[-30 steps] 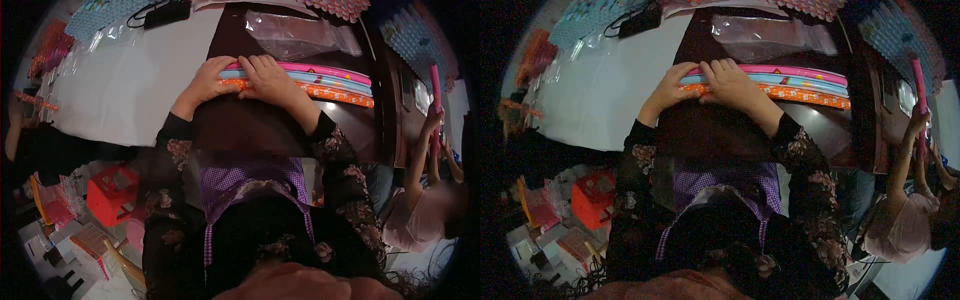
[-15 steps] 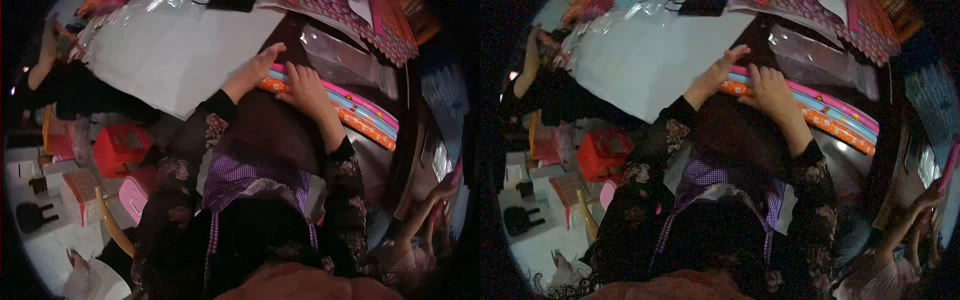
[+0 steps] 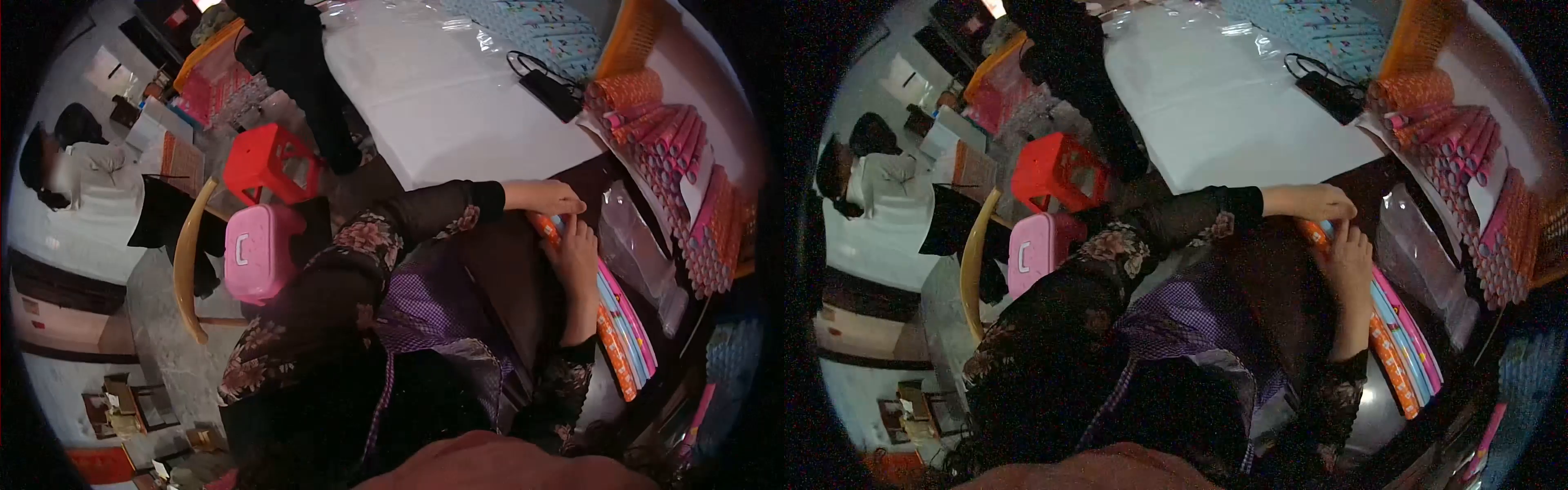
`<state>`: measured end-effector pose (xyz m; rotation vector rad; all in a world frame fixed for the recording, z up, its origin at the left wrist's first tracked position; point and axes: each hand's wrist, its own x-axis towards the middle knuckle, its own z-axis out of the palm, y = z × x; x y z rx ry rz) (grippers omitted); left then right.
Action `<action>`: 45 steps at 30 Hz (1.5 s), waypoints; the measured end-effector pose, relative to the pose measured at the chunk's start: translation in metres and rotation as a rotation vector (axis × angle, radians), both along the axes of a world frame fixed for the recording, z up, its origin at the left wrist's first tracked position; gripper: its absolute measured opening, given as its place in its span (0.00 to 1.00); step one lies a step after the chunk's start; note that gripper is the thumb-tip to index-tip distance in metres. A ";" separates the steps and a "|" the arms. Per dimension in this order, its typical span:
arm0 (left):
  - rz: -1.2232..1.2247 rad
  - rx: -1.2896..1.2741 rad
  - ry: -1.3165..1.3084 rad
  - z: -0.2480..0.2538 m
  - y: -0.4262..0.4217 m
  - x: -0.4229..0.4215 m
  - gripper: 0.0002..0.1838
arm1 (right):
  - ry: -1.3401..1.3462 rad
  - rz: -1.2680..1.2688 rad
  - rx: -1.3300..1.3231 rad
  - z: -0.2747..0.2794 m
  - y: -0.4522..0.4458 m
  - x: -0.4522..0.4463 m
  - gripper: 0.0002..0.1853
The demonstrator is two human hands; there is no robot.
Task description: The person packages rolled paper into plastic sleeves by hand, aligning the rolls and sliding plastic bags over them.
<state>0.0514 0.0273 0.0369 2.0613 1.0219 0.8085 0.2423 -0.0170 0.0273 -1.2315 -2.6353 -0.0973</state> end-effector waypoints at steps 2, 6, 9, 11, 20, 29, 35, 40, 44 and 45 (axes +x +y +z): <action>0.028 -0.009 0.060 -0.001 0.015 0.008 0.28 | 0.049 0.061 0.057 -0.007 0.003 0.004 0.42; 0.142 0.053 0.126 0.013 0.051 0.026 0.26 | 0.086 0.054 0.071 -0.004 -0.003 0.012 0.40; 0.248 -0.088 0.151 0.040 0.067 0.050 0.24 | 0.141 0.047 0.079 -0.009 -0.002 0.015 0.39; 0.215 0.031 0.164 0.038 0.083 0.067 0.24 | 0.153 0.013 0.093 -0.017 -0.001 0.018 0.39; 0.373 0.058 0.479 -0.004 0.142 0.095 0.37 | 0.153 0.025 0.261 -0.023 -0.001 0.015 0.40; 0.442 0.140 0.561 -0.023 0.139 0.093 0.15 | 0.126 0.001 0.246 -0.024 -0.003 0.012 0.38; 0.458 0.296 0.365 -0.026 0.148 0.077 0.14 | 0.157 0.006 0.210 -0.021 -0.002 0.011 0.41; 0.463 0.333 0.361 -0.010 0.142 0.074 0.14 | 0.161 0.004 0.213 -0.018 -0.004 0.012 0.41; 0.543 0.404 0.395 0.005 0.133 0.076 0.14 | 0.163 0.002 0.185 -0.017 -0.004 0.013 0.41; 0.544 0.407 0.397 0.005 0.136 0.074 0.14 | 0.163 0.005 0.173 -0.018 -0.003 0.013 0.42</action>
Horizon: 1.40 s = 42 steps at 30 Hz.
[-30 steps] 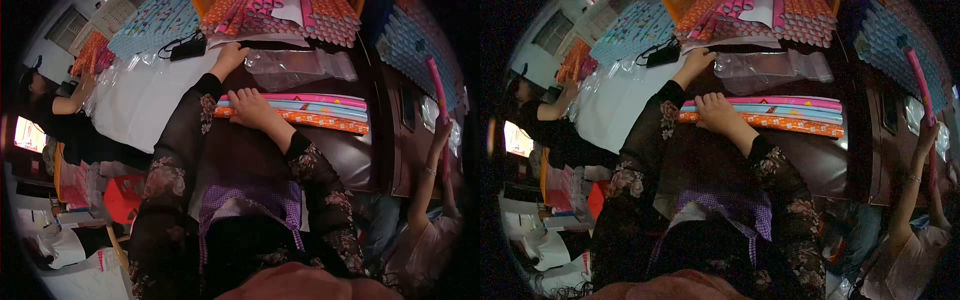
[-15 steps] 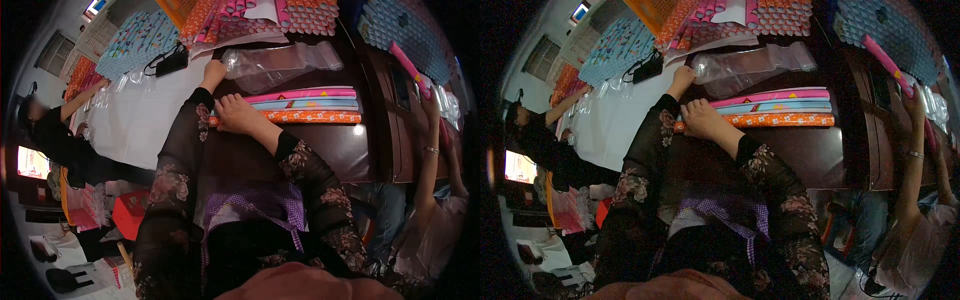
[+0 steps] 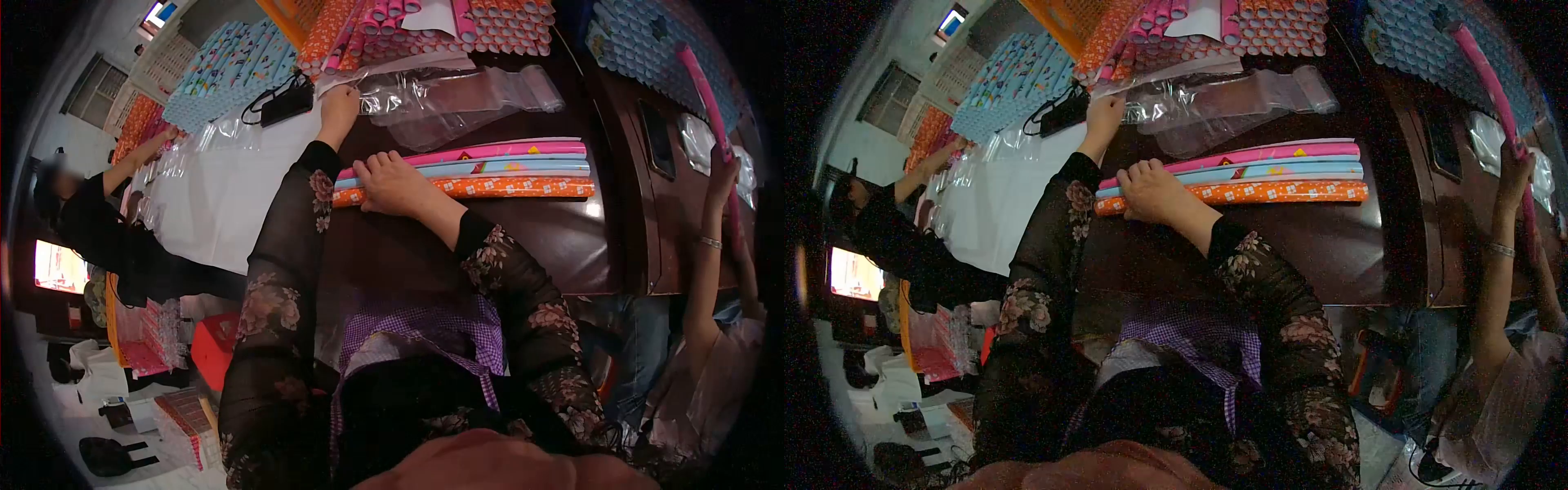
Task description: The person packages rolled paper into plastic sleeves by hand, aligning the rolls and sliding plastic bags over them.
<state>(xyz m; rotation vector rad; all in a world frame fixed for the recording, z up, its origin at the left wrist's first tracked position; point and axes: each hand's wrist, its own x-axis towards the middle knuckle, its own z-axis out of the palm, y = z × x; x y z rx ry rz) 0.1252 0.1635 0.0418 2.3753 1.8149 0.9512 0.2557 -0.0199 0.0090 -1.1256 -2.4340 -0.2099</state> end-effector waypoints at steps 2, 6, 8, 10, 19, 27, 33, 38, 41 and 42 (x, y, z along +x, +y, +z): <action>-0.025 0.102 -0.008 0.000 0.007 -0.006 0.13 | 0.003 0.005 -0.011 -0.002 0.001 0.000 0.42; -0.036 0.095 -0.040 0.016 0.007 -0.011 0.13 | 0.006 0.005 -0.010 -0.007 0.002 0.000 0.42; -0.079 -0.009 -0.366 0.006 0.027 -0.022 0.14 | 0.016 0.013 -0.002 -0.006 0.003 0.000 0.42; -0.083 -0.175 -0.548 0.031 0.007 -0.019 0.12 | -0.002 0.001 -0.052 -0.005 0.003 0.001 0.42; -0.333 -0.330 -0.858 0.086 -0.029 -0.046 0.05 | -0.023 0.010 -0.117 -0.002 0.002 0.003 0.41; -0.430 -0.405 -1.286 0.197 -0.002 -0.070 0.08 | 0.016 0.029 -0.080 -0.009 0.003 0.007 0.39; -0.287 0.477 -1.039 0.287 -0.022 -0.135 0.09 | 0.002 0.028 -0.104 -0.010 0.002 0.009 0.38; 0.357 0.922 -1.080 0.322 -0.037 -0.193 0.10 | -0.022 0.036 -0.108 -0.018 0.007 0.009 0.38; 0.251 1.142 -0.075 0.306 -0.034 -0.237 0.12 | -0.001 0.058 -0.111 -0.024 0.010 0.009 0.38; 0.213 1.167 0.270 0.297 -0.038 -0.250 0.13 | 0.023 0.050 -0.120 -0.024 0.010 0.010 0.38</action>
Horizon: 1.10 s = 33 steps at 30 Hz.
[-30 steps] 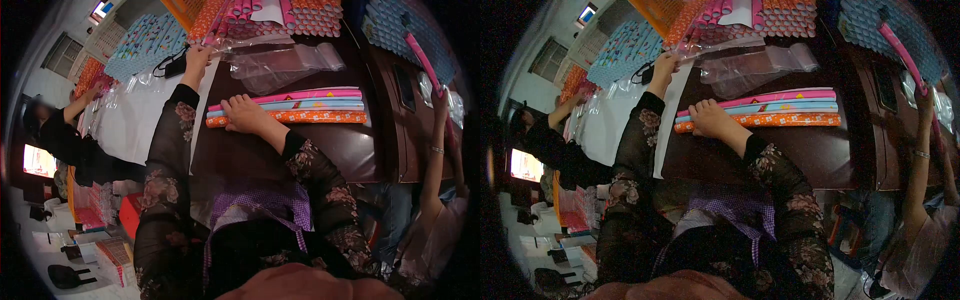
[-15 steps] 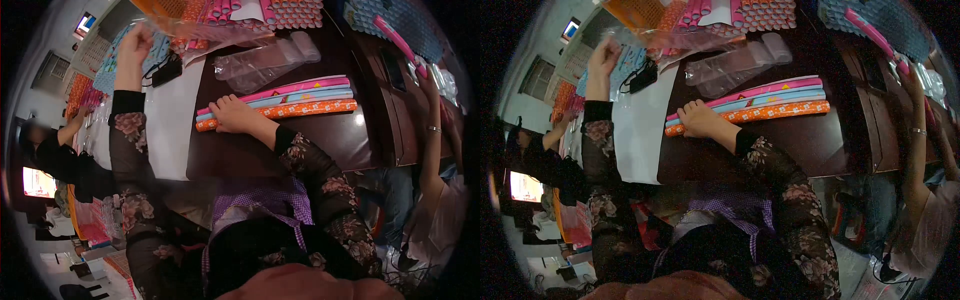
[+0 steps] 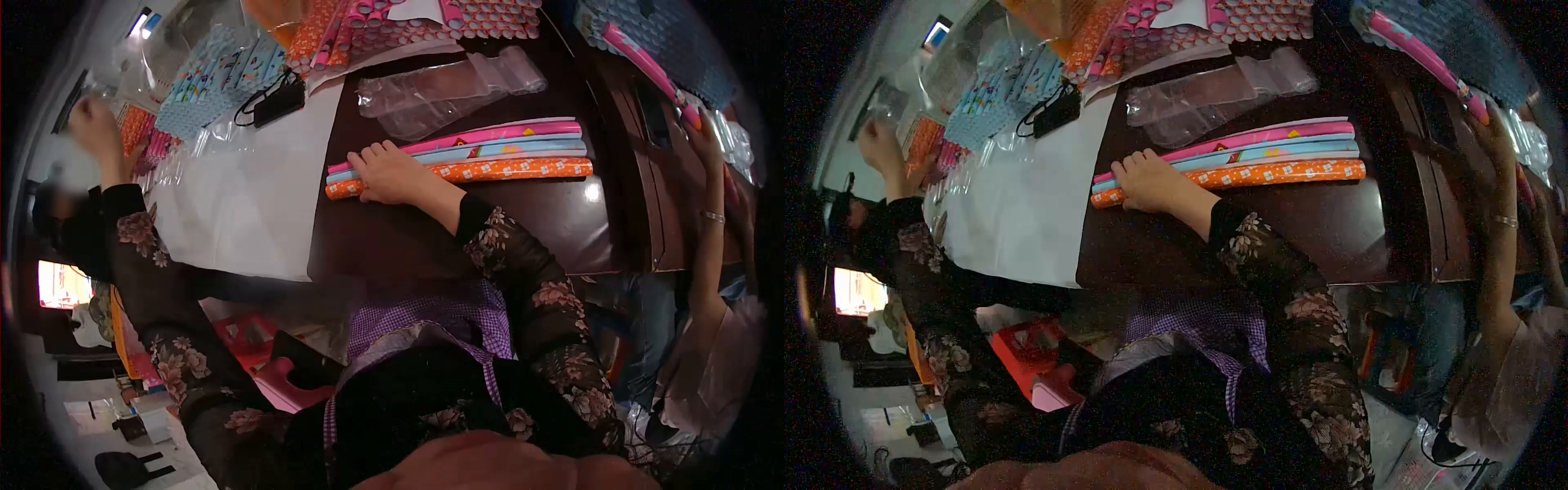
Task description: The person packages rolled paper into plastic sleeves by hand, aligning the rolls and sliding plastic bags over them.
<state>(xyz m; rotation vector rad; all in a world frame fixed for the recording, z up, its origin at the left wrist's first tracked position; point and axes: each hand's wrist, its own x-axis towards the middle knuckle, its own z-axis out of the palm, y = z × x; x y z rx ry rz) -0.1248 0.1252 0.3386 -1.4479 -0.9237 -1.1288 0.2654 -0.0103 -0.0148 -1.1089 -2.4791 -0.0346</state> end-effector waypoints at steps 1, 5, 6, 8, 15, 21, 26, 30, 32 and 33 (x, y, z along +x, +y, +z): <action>-0.131 -0.312 0.018 -0.020 -0.012 0.019 0.14 | 0.026 -0.004 -0.007 0.001 0.001 0.000 0.39; -0.241 -1.180 -0.036 -0.141 -0.040 0.049 0.12 | 0.024 0.002 0.038 0.002 0.002 -0.001 0.33; -0.382 -1.366 -0.215 -0.167 -0.052 0.058 0.11 | -0.008 0.005 -0.007 0.012 -0.001 -0.001 0.34; -0.489 -1.629 -0.591 -0.196 -0.082 0.086 0.10 | -0.006 0.040 -0.040 0.023 -0.002 -0.002 0.34; -0.819 -1.612 -1.248 -0.278 -0.098 0.129 0.09 | -0.026 0.016 -0.093 0.026 -0.004 -0.004 0.38; -0.818 -1.555 -1.325 -0.289 -0.095 0.137 0.09 | -0.015 0.038 -0.060 0.026 -0.004 -0.004 0.41; -0.658 -1.528 -1.246 -0.296 -0.089 0.139 0.12 | -0.029 0.052 -0.053 0.026 -0.003 -0.003 0.42; -0.563 -1.577 -1.215 -0.296 -0.087 0.153 0.14 | -0.036 0.056 -0.014 0.024 -0.003 -0.003 0.43; -0.611 -1.551 -1.280 -0.291 -0.084 0.155 0.13 | -0.048 0.051 -0.016 0.024 -0.003 -0.003 0.43; -0.655 -1.522 -1.344 -0.289 -0.082 0.153 0.12 | -0.057 0.049 -0.018 0.024 -0.003 -0.003 0.43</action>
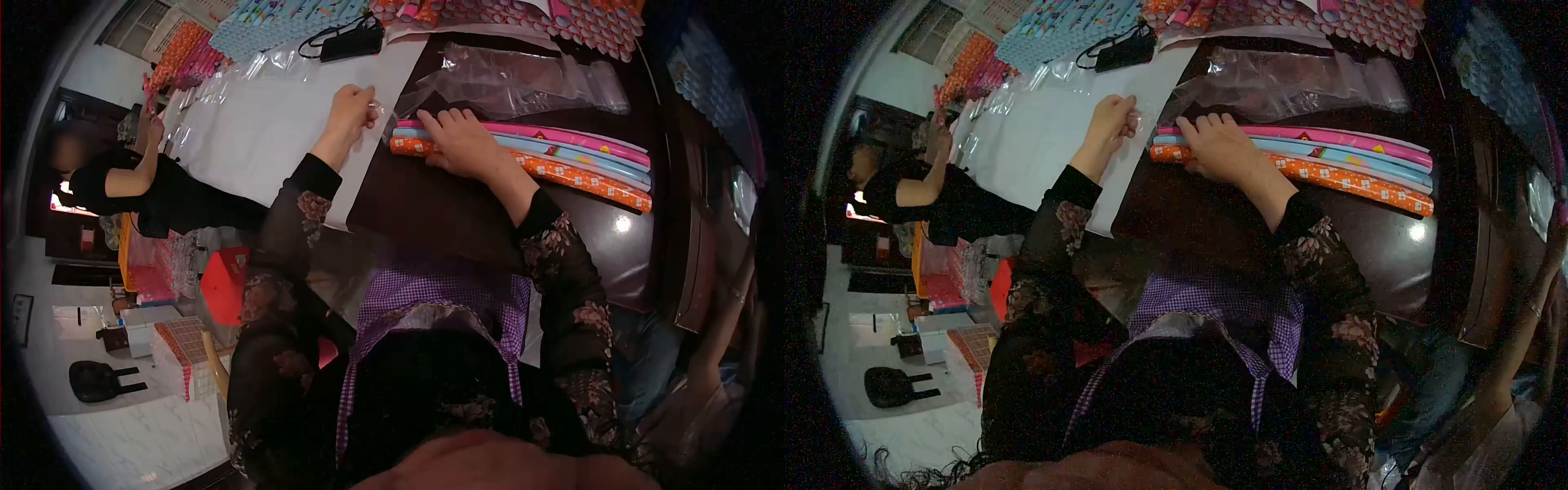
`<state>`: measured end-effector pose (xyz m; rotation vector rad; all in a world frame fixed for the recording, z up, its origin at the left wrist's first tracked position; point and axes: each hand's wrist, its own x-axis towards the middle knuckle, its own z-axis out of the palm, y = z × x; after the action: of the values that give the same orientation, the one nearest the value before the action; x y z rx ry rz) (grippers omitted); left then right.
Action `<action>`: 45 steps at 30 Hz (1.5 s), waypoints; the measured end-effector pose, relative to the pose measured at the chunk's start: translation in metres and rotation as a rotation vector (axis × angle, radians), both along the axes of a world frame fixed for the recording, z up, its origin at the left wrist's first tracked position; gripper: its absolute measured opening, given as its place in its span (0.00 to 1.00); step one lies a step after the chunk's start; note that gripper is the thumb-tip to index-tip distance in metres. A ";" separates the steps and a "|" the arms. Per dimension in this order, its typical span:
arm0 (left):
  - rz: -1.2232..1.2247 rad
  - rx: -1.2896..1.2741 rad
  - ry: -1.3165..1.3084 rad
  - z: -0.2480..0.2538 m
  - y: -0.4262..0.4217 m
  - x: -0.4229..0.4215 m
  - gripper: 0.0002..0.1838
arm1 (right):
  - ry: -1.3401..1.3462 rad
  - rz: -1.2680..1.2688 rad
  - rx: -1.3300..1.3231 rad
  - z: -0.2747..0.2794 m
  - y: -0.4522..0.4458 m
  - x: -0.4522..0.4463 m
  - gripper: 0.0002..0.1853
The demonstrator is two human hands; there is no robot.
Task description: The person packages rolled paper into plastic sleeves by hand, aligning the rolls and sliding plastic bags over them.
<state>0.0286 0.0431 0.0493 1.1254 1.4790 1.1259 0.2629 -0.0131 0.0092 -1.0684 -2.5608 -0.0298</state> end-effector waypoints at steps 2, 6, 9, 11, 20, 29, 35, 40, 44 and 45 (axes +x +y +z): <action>0.029 0.082 -0.015 0.014 0.022 -0.033 0.09 | 0.000 0.001 0.011 0.000 0.000 0.000 0.43; -0.118 0.624 0.941 0.090 0.086 -0.217 0.11 | 0.011 -0.005 0.037 -0.002 0.000 -0.001 0.42; 0.457 0.794 0.920 0.175 0.032 -0.282 0.16 | -0.006 0.001 -0.033 0.003 -0.001 -0.001 0.41; 0.761 0.867 0.701 0.204 -0.016 -0.292 0.19 | 0.000 -0.002 -0.037 0.004 -0.002 -0.001 0.41; 0.424 0.377 0.860 0.039 -0.093 -0.219 0.20 | 0.008 -0.009 -0.021 0.004 -0.004 0.000 0.41; 0.638 0.106 -1.264 -0.049 -0.039 -0.039 0.18 | 0.024 0.008 -0.044 0.006 -0.002 -0.001 0.41; 0.409 -0.044 -1.074 -0.056 -0.043 -0.009 0.16 | 0.023 0.000 -0.039 0.006 -0.003 -0.002 0.41; 0.059 -0.142 -0.753 -0.049 -0.086 -0.017 0.13 | 0.007 -0.006 -0.047 0.004 -0.002 -0.001 0.40; 0.155 0.165 0.060 -0.037 -0.089 -0.041 0.16 | 0.033 -0.002 -0.033 0.003 -0.001 0.000 0.39; 0.191 0.377 0.398 -0.039 -0.080 -0.049 0.19 | 0.028 -0.004 -0.055 0.003 -0.002 0.000 0.39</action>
<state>-0.0199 -0.0365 0.0102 1.5627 1.7521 1.4128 0.2624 -0.0147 0.0122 -1.0861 -2.5480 0.0543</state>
